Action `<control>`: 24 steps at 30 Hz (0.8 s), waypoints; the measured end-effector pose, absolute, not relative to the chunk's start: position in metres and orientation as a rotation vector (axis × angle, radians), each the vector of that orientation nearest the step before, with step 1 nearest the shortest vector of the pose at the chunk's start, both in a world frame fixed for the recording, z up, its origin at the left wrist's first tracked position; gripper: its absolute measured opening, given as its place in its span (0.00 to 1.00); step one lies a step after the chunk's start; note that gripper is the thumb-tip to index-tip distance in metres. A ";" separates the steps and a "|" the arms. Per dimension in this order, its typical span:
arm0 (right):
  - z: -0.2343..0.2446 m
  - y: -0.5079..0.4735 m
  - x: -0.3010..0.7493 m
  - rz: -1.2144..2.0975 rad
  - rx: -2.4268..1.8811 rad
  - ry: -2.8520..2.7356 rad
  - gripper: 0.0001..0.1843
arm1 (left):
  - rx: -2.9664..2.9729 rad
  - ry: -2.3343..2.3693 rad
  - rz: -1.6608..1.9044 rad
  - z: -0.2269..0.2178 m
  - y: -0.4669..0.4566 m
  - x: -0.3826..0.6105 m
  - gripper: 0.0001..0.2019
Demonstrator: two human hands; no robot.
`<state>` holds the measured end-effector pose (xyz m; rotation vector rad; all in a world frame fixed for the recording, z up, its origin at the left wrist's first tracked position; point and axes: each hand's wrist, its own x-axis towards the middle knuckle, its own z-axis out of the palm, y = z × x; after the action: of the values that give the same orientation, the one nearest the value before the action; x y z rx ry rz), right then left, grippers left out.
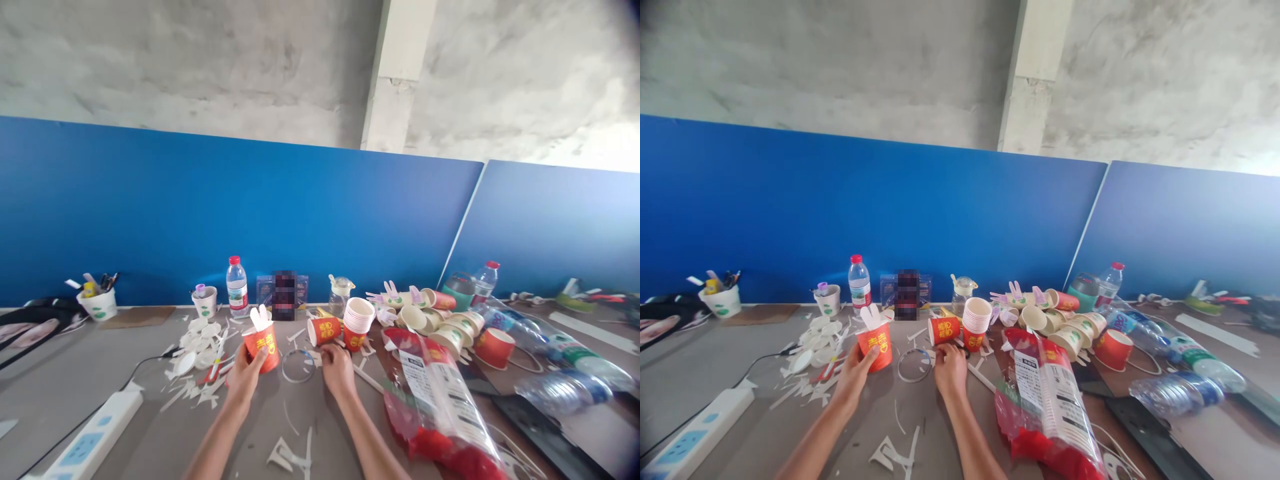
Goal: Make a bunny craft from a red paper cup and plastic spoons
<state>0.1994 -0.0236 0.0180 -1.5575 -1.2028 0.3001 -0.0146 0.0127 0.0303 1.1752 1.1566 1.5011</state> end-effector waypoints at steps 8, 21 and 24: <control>0.010 -0.028 0.197 0.102 -1.797 -1.539 0.23 | 1.260 1.107 1.354 0.026 0.004 -0.003 0.25; 0.022 -0.034 0.191 -0.023 -2.093 -1.630 0.24 | 1.128 0.897 1.308 0.016 -0.001 0.007 0.36; 0.023 -0.031 0.193 0.034 -2.030 -1.589 0.22 | 1.062 0.921 1.426 0.022 0.000 0.003 0.43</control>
<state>0.1933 -0.0312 0.0226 -2.0296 -1.5892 0.0335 0.0030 0.0004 0.0220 1.0619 0.9214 1.4259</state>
